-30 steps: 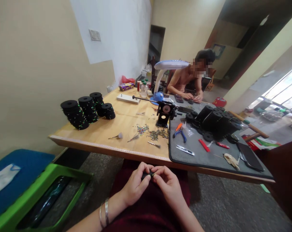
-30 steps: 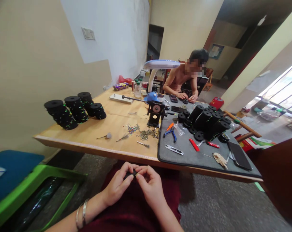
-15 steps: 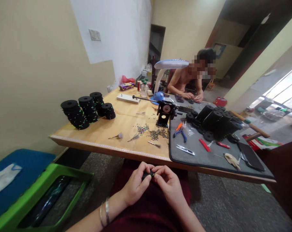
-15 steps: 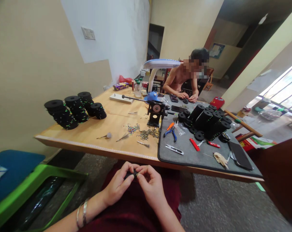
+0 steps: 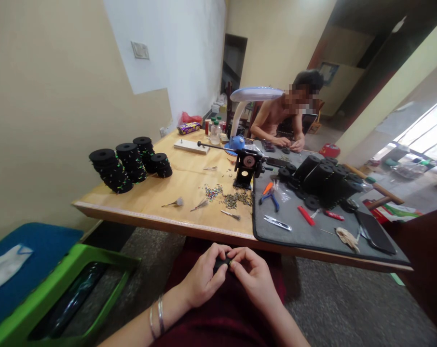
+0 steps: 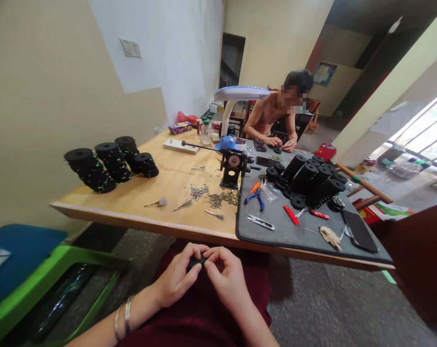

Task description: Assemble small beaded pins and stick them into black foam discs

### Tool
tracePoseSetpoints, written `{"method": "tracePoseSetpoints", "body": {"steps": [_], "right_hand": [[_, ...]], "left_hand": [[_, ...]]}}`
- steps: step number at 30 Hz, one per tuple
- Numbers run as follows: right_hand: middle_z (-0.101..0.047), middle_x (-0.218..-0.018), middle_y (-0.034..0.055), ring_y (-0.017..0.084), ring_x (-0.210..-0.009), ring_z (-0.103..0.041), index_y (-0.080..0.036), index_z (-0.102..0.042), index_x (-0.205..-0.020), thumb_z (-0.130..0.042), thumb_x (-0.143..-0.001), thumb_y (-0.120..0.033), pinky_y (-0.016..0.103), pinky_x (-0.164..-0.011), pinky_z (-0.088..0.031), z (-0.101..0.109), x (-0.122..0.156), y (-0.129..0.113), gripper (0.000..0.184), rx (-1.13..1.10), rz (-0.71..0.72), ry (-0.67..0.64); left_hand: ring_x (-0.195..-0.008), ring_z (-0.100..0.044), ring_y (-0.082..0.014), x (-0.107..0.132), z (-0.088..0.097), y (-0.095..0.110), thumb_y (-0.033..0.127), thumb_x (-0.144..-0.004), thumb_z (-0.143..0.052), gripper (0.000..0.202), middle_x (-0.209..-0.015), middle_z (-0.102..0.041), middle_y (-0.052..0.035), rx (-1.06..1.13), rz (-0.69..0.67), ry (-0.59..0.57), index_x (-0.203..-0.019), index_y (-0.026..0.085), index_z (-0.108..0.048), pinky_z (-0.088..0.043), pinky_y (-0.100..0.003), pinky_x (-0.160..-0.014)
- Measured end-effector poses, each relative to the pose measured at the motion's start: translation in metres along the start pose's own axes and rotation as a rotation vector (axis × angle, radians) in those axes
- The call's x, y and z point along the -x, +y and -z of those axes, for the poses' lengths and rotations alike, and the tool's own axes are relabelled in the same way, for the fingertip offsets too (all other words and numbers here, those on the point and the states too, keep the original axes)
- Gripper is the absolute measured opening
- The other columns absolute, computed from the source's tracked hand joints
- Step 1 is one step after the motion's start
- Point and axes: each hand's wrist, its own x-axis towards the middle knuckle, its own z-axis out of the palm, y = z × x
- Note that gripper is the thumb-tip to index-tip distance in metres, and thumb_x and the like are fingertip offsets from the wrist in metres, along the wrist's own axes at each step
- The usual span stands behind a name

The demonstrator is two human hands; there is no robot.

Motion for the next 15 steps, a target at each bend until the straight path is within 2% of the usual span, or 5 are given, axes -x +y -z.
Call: {"method": "tracePoseSetpoints", "body": {"steps": [15], "right_hand": [[-0.066,-0.080,0.0047,0.020,-0.081,-0.062,-0.019,-0.057,-0.066,-0.060,-0.074,-0.013,0.031,-0.076,-0.047,0.0006,0.0009,0.0046,0.011,0.058,0.036,-0.020]], "left_hand": [[-0.090,-0.056,-0.0212,0.0034,-0.0038,-0.0017,0.019,-0.082,-0.048,0.009,-0.100,-0.060,-0.0075,-0.034,-0.008,-0.026,-0.090,0.022,-0.044,-0.041,-0.032,-0.082]]}}
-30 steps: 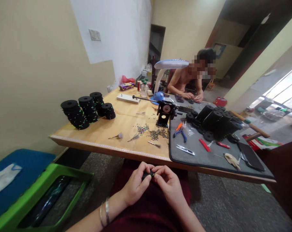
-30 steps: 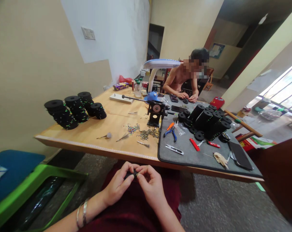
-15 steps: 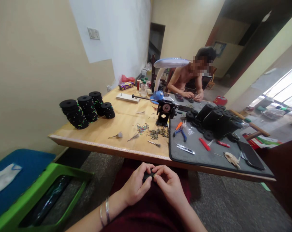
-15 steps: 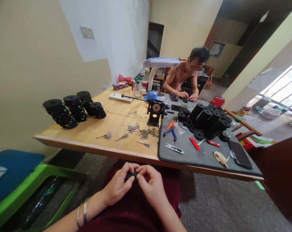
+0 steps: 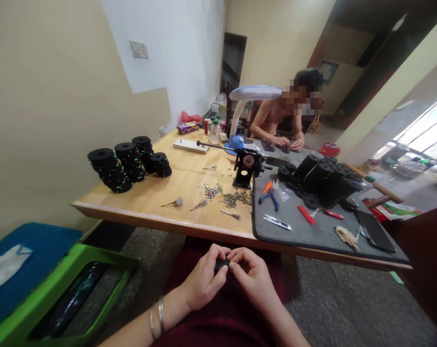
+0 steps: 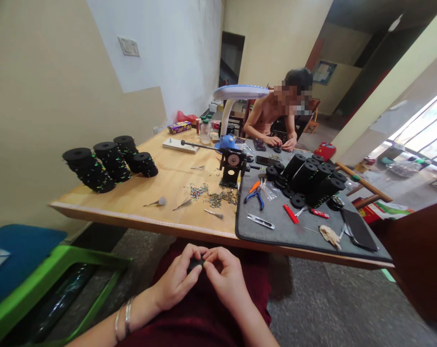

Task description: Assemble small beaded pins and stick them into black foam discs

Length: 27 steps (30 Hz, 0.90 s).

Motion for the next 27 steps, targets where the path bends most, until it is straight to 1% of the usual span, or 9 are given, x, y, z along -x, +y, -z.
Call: {"method": "tracePoseSetpoints", "body": {"steps": [4,7,9,11,13,16,19,24,27], "right_hand": [[-0.066,-0.081,0.0047,0.020,-0.081,-0.062,-0.019,-0.059,-0.065,-0.062,-0.075,-0.016,0.032,-0.078,-0.047,0.001,0.001,0.001,0.011,-0.019,-0.010,0.001],[-0.066,-0.085,0.0057,0.021,-0.082,-0.062,-0.018,-0.062,-0.073,-0.066,-0.075,-0.022,0.032,-0.075,-0.049,0.004,0.002,0.003,0.005,-0.172,-0.095,-0.022],[-0.066,-0.088,0.0061,0.018,-0.074,-0.062,-0.018,-0.063,-0.084,-0.067,-0.076,-0.029,0.029,-0.066,-0.051,0.006,0.001,0.007,0.015,-0.316,-0.191,-0.034],[-0.066,-0.087,0.0056,0.013,-0.062,-0.059,-0.017,-0.063,-0.091,-0.067,-0.076,-0.035,0.026,-0.058,-0.051,0.007,-0.001,0.012,0.024,-0.401,-0.269,-0.022],[-0.065,-0.090,0.0057,0.009,-0.056,-0.057,-0.016,-0.063,-0.089,-0.070,-0.073,-0.035,0.023,-0.053,-0.050,0.007,-0.003,0.017,0.026,-0.421,-0.295,-0.012],[-0.063,-0.099,0.0069,0.007,-0.052,-0.054,-0.015,-0.063,-0.077,-0.073,-0.070,-0.034,0.020,-0.046,-0.048,0.005,-0.006,0.020,0.023,-0.434,-0.291,-0.020],[-0.062,-0.097,0.0058,0.006,-0.052,-0.053,-0.015,-0.060,-0.069,-0.072,-0.071,-0.034,0.019,-0.045,-0.047,0.003,-0.007,0.019,0.023,-0.450,-0.279,-0.003],[-0.062,-0.091,0.0047,0.007,-0.053,-0.053,-0.015,-0.059,-0.069,-0.070,-0.072,-0.035,0.018,-0.043,-0.046,0.003,-0.006,0.015,0.023,-0.463,-0.254,0.031],[-0.063,-0.087,0.0048,0.008,-0.053,-0.053,-0.015,-0.060,-0.073,-0.067,-0.075,-0.037,0.017,-0.042,-0.046,0.002,-0.006,0.016,0.023,-0.470,-0.277,0.060]], "left_hand": [[-0.087,-0.056,-0.0203,0.000,-0.001,0.000,0.020,-0.083,-0.047,0.010,-0.097,-0.059,-0.0066,-0.007,0.001,-0.006,-0.091,0.022,-0.042,-0.042,-0.031,-0.079],[-0.084,-0.055,-0.0189,-0.001,-0.001,-0.002,0.021,-0.084,-0.046,0.010,-0.094,-0.058,-0.0052,-0.004,0.014,-0.018,-0.092,0.022,-0.040,-0.042,-0.031,-0.078],[-0.083,-0.054,-0.0181,-0.001,-0.002,-0.004,0.021,-0.084,-0.045,0.011,-0.093,-0.056,-0.0046,-0.007,0.021,-0.023,-0.093,0.022,-0.039,-0.042,-0.031,-0.077],[-0.082,-0.053,-0.0177,-0.001,-0.003,-0.006,0.021,-0.084,-0.045,0.011,-0.092,-0.055,-0.0043,-0.008,0.016,-0.032,-0.093,0.021,-0.038,-0.042,-0.031,-0.078],[-0.083,-0.052,-0.0177,0.000,-0.004,-0.009,0.021,-0.084,-0.044,0.012,-0.091,-0.053,-0.0040,-0.013,0.010,-0.038,-0.094,0.021,-0.038,-0.042,-0.032,-0.078],[-0.081,-0.051,-0.0173,0.000,-0.004,-0.012,0.022,-0.084,-0.043,0.011,-0.090,-0.051,-0.0035,-0.028,0.011,-0.022,-0.093,0.021,-0.038,-0.043,-0.032,-0.076],[-0.080,-0.050,-0.0166,0.000,-0.003,-0.013,0.022,-0.084,-0.043,0.010,-0.089,-0.050,-0.0028,-0.029,0.011,-0.013,-0.092,0.021,-0.038,-0.043,-0.031,-0.074],[-0.084,-0.051,-0.0177,0.000,-0.003,-0.013,0.022,-0.084,-0.043,0.009,-0.091,-0.051,-0.0034,-0.003,0.014,-0.001,-0.092,0.021,-0.038,-0.042,-0.033,-0.078],[-0.083,-0.052,-0.0174,0.000,-0.003,-0.011,0.022,-0.084,-0.042,0.008,-0.089,-0.052,-0.0027,0.004,0.022,0.005,-0.092,0.021,-0.039,-0.042,-0.032,-0.077]]}}
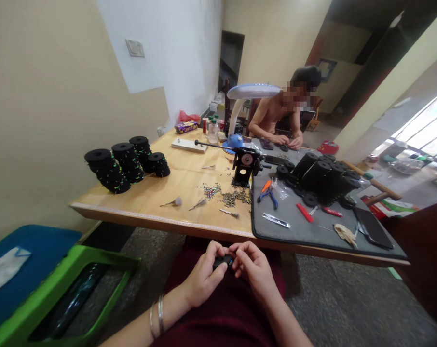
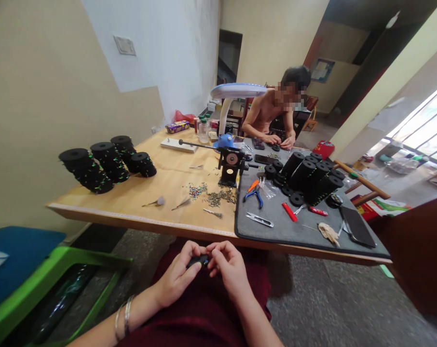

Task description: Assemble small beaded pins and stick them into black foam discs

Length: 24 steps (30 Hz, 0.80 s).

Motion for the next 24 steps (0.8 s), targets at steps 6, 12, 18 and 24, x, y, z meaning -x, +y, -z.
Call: {"method": "tracePoseSetpoints", "body": {"steps": [6,12,18,24], "right_hand": [[-0.063,-0.104,0.0093,0.007,-0.054,-0.055,-0.015,-0.062,-0.080,-0.070,-0.072,-0.037,0.014,-0.036,-0.042,-0.004,-0.001,0.000,0.025,0.047,-0.041,-0.027],[-0.063,-0.100,0.0076,0.006,-0.051,-0.054,-0.015,-0.055,-0.068,-0.070,-0.072,-0.033,0.014,-0.036,-0.041,-0.009,0.001,-0.002,0.024,0.015,-0.036,-0.030],[-0.060,-0.100,0.0077,0.009,-0.055,-0.054,-0.018,-0.053,-0.071,-0.059,-0.082,-0.033,0.019,-0.041,-0.046,-0.008,0.007,0.006,0.020,0.168,0.141,-0.057],[-0.063,-0.095,0.0079,0.019,-0.085,-0.061,-0.020,-0.055,-0.075,-0.052,-0.085,-0.018,0.031,-0.075,-0.050,-0.007,0.012,0.007,0.011,0.627,0.520,-0.027]], "left_hand": [[-0.082,-0.051,-0.0166,-0.001,0.000,0.001,0.023,-0.085,-0.041,0.008,-0.089,-0.052,-0.0023,0.018,0.004,-0.024,-0.092,0.022,-0.037,-0.042,-0.031,-0.076],[-0.078,-0.048,-0.0160,0.000,0.000,-0.004,0.026,-0.084,-0.044,0.009,-0.086,-0.047,-0.0005,0.010,0.019,0.019,-0.090,0.021,-0.039,-0.041,-0.030,-0.074],[-0.081,-0.048,-0.0160,-0.002,-0.002,-0.005,0.028,-0.085,-0.044,0.009,-0.086,-0.049,-0.0010,0.175,0.080,0.058,-0.087,0.021,-0.038,-0.041,-0.030,-0.076],[-0.088,-0.049,-0.0178,-0.004,-0.006,-0.004,0.027,-0.083,-0.046,0.010,-0.091,-0.054,-0.0030,0.271,0.093,0.092,-0.086,0.021,-0.039,-0.040,-0.032,-0.082]]}}
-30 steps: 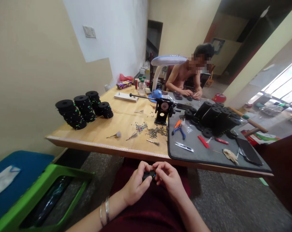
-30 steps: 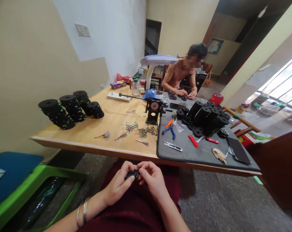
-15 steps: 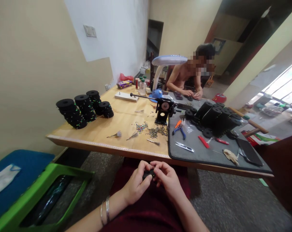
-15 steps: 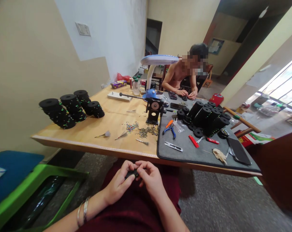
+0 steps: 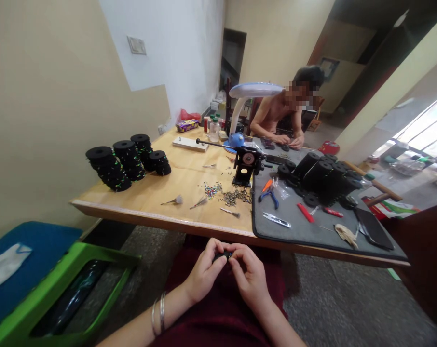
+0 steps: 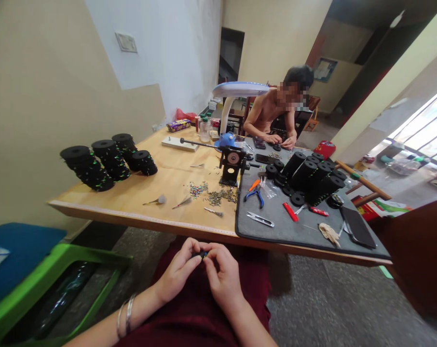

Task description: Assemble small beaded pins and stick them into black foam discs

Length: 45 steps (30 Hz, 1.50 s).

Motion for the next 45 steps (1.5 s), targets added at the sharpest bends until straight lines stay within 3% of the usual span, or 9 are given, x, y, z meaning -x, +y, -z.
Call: {"method": "tracePoseSetpoints", "body": {"steps": [10,22,32,36,41,45], "right_hand": [[-0.065,-0.102,0.0096,0.022,-0.095,-0.062,-0.023,-0.063,-0.084,-0.052,-0.083,-0.013,0.035,-0.082,-0.050,-0.004,0.003,-0.004,0.014,0.061,0.074,0.060],[-0.065,-0.108,0.0095,0.023,-0.101,-0.061,-0.025,-0.065,-0.097,-0.052,-0.083,-0.010,0.036,-0.085,-0.050,-0.006,0.006,-0.008,0.024,0.026,0.147,-0.012],[-0.064,-0.106,0.0113,0.024,-0.100,-0.061,-0.023,-0.063,-0.092,-0.051,-0.083,-0.009,0.038,-0.083,-0.050,-0.006,0.006,-0.009,0.021,0.050,0.169,-0.012],[-0.065,-0.106,0.0110,0.024,-0.101,-0.060,-0.023,-0.060,-0.088,-0.052,-0.082,-0.009,0.039,-0.085,-0.049,-0.007,0.005,-0.006,0.017,0.010,0.146,0.019],[-0.065,-0.103,0.0104,0.025,-0.098,-0.061,-0.022,-0.056,-0.076,-0.053,-0.082,-0.015,0.037,-0.084,-0.048,-0.006,0.002,0.001,0.009,-0.046,0.052,0.116],[-0.064,-0.105,0.0118,0.025,-0.092,-0.062,-0.020,-0.056,-0.074,-0.054,-0.083,-0.022,0.033,-0.074,-0.050,-0.006,-0.001,0.007,0.009,-0.091,-0.049,0.127]], "left_hand": [[-0.087,-0.048,-0.0168,-0.002,-0.006,0.001,0.024,-0.080,-0.049,0.011,-0.087,-0.051,-0.0012,0.124,0.023,0.050,-0.082,0.021,-0.039,-0.040,-0.032,-0.082],[-0.081,-0.050,-0.0151,-0.004,-0.012,0.009,0.025,-0.081,-0.051,0.016,-0.083,-0.053,-0.0007,0.164,0.030,0.100,-0.077,0.021,-0.036,-0.041,-0.031,-0.079],[-0.077,-0.051,-0.0149,-0.005,-0.013,0.011,0.019,-0.076,-0.050,0.015,-0.081,-0.055,-0.0007,0.099,-0.005,0.132,-0.076,0.021,-0.035,-0.042,-0.029,-0.075],[-0.078,-0.050,-0.0149,-0.006,-0.012,0.009,0.019,-0.077,-0.049,0.013,-0.082,-0.054,-0.0006,0.122,-0.012,0.110,-0.077,0.021,-0.036,-0.042,-0.029,-0.076],[-0.093,-0.051,-0.0184,-0.007,-0.006,0.006,0.020,-0.078,-0.051,0.011,-0.096,-0.056,-0.0044,0.131,-0.033,0.006,-0.084,0.020,-0.041,-0.041,-0.035,-0.087],[-0.099,-0.053,-0.0192,-0.008,-0.001,0.004,0.014,-0.075,-0.053,0.021,-0.104,-0.057,-0.0053,0.122,-0.050,0.011,-0.089,0.021,-0.040,-0.040,-0.037,-0.091]]}}
